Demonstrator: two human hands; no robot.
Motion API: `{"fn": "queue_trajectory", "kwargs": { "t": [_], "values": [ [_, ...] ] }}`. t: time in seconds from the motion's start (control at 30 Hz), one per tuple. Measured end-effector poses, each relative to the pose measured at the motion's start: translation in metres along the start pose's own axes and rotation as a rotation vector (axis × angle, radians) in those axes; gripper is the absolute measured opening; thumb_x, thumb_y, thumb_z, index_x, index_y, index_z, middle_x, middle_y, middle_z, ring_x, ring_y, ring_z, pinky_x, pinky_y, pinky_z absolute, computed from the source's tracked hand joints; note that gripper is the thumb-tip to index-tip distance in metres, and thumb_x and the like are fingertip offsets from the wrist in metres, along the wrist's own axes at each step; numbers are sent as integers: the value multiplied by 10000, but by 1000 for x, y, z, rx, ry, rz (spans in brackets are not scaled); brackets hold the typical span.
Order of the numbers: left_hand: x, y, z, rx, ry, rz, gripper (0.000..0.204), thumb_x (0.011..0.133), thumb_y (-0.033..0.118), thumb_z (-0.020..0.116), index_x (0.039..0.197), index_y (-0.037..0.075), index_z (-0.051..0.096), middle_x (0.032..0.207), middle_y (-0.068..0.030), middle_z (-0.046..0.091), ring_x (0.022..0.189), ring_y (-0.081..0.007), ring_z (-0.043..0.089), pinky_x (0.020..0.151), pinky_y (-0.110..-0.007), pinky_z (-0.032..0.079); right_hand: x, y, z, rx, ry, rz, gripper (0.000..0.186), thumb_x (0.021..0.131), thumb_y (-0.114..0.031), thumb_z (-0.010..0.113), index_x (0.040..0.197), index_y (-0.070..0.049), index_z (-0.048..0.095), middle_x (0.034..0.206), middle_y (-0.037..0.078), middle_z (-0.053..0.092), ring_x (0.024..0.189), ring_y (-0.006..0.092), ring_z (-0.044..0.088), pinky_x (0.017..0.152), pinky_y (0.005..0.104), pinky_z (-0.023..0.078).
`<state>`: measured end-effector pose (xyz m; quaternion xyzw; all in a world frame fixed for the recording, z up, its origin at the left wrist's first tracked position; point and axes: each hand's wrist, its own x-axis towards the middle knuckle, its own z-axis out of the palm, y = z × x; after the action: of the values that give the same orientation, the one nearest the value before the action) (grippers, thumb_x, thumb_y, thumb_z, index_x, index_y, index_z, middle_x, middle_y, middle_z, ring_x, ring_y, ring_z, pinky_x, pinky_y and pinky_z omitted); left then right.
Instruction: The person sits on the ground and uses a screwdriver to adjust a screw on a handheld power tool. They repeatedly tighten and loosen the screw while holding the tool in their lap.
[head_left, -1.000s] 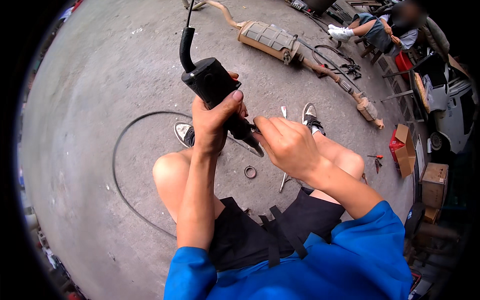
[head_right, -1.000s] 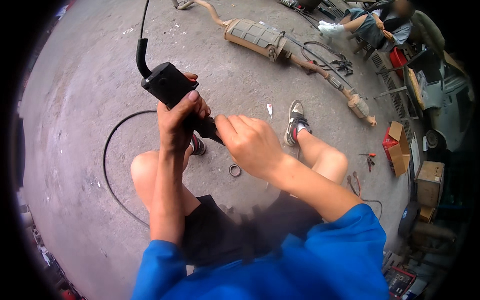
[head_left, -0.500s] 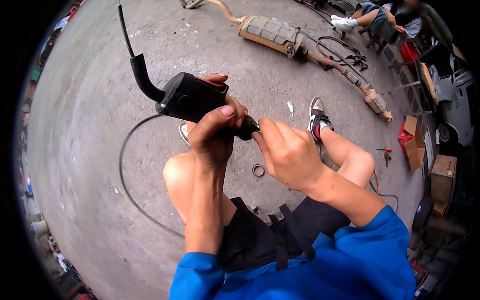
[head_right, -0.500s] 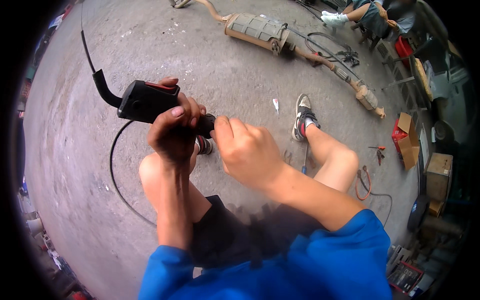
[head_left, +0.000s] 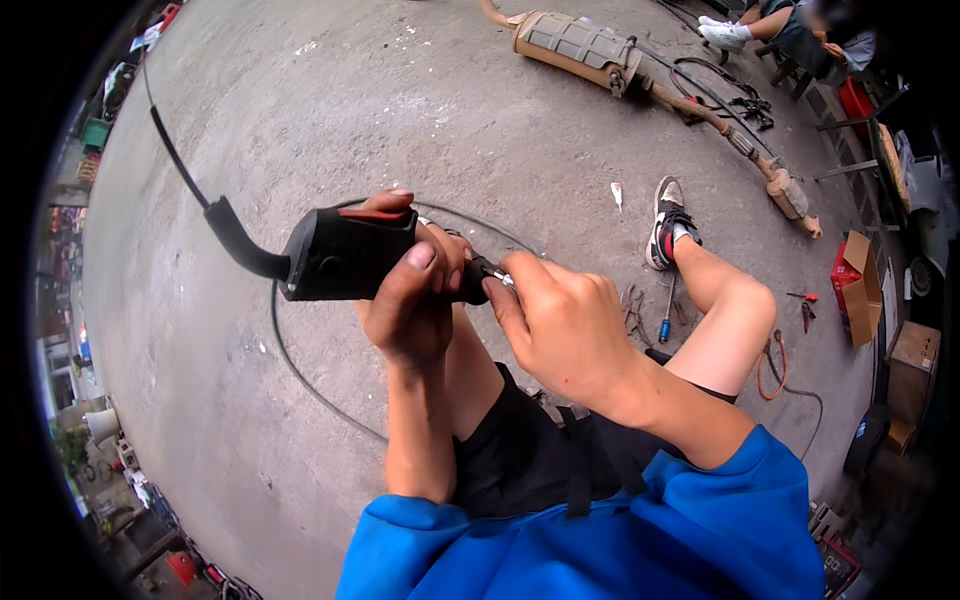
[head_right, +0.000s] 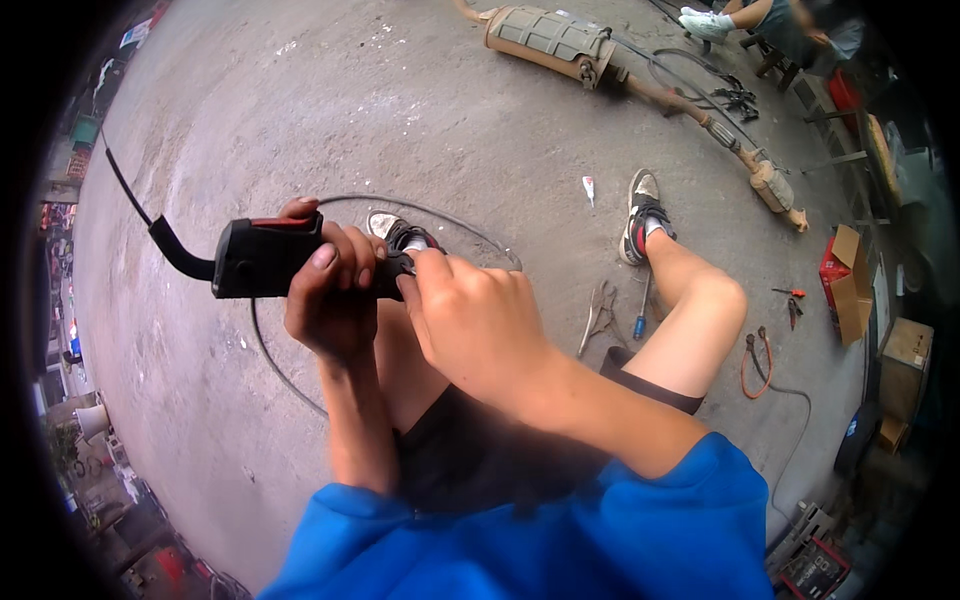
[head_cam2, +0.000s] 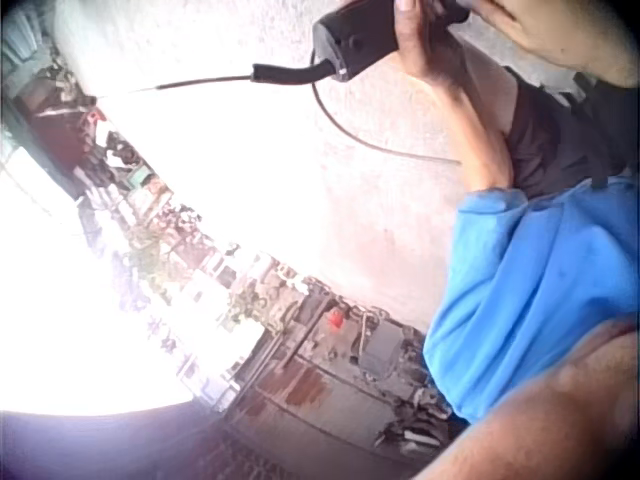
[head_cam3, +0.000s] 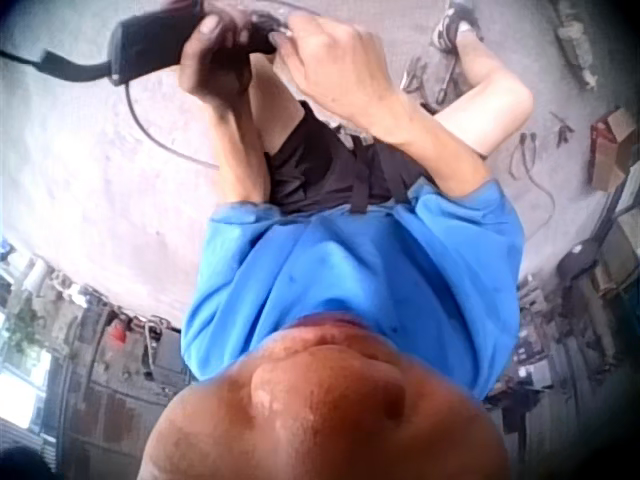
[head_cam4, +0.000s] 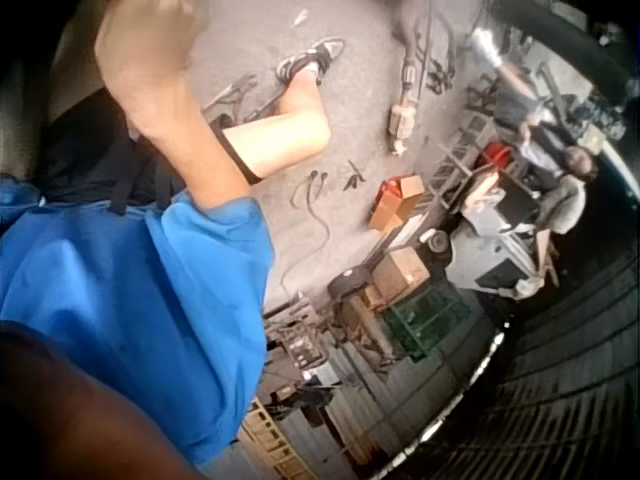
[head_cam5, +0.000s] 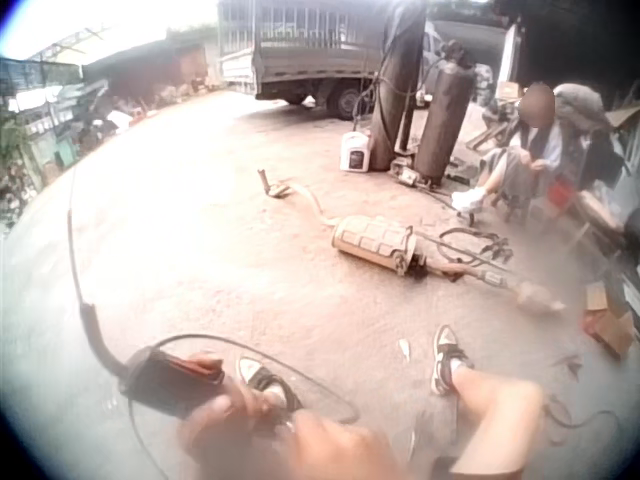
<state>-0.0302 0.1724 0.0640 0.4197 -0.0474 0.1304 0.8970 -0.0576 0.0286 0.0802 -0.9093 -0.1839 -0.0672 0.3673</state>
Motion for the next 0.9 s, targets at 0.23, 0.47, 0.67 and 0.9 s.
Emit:
{"fn": "queue_trajectory", "kwargs": {
  "t": [0.23, 0.47, 0.67, 0.9],
  "values": [
    [-67, 11, -28, 15, 162, 158, 513, 838, 86, 564, 1310, -25, 396, 614, -49, 435, 542, -164, 474, 673, -392, 487, -33, -29, 4, 94, -14, -39, 147, 917, -153, 631, 867, -27, 574, 683, 116, 630, 566, 280, 651, 492, 360, 499],
    [-71, 5, -31, -24, 126, 181, 462, 927, 141, 491, 1374, 59, 407, 670, -4, 413, 623, -132, 457, 730, -379, 437, -24, -4, 89, 626, 302, 384, 195, 1009, -165, 528, 1053, 6, 610, 819, 157, 695, 717, 316, 689, 633, 361, 520],
    [-69, 6, -23, -371, -55, 217, 682, 928, 263, 606, 1484, 58, 267, 696, -23, 523, 653, -168, 554, 780, -403, 461, -26, -17, 79, 924, 392, 236, 241, 1057, -169, 419, 1045, 35, 547, 769, 110, 654, 685, 149, 647, 626, 281, 515],
    [-58, 3, -32, -695, -210, -23, 547, 943, 396, 600, 1345, 45, 482, 1151, -89, 529, 1086, -271, 491, 890, -399, 422, -29, -14, 58, 1080, 244, 294, 280, 1068, -216, 396, 1078, 33, 522, 803, 76, 627, 737, 137, 646, 703, 262, 512]
  ]
}}
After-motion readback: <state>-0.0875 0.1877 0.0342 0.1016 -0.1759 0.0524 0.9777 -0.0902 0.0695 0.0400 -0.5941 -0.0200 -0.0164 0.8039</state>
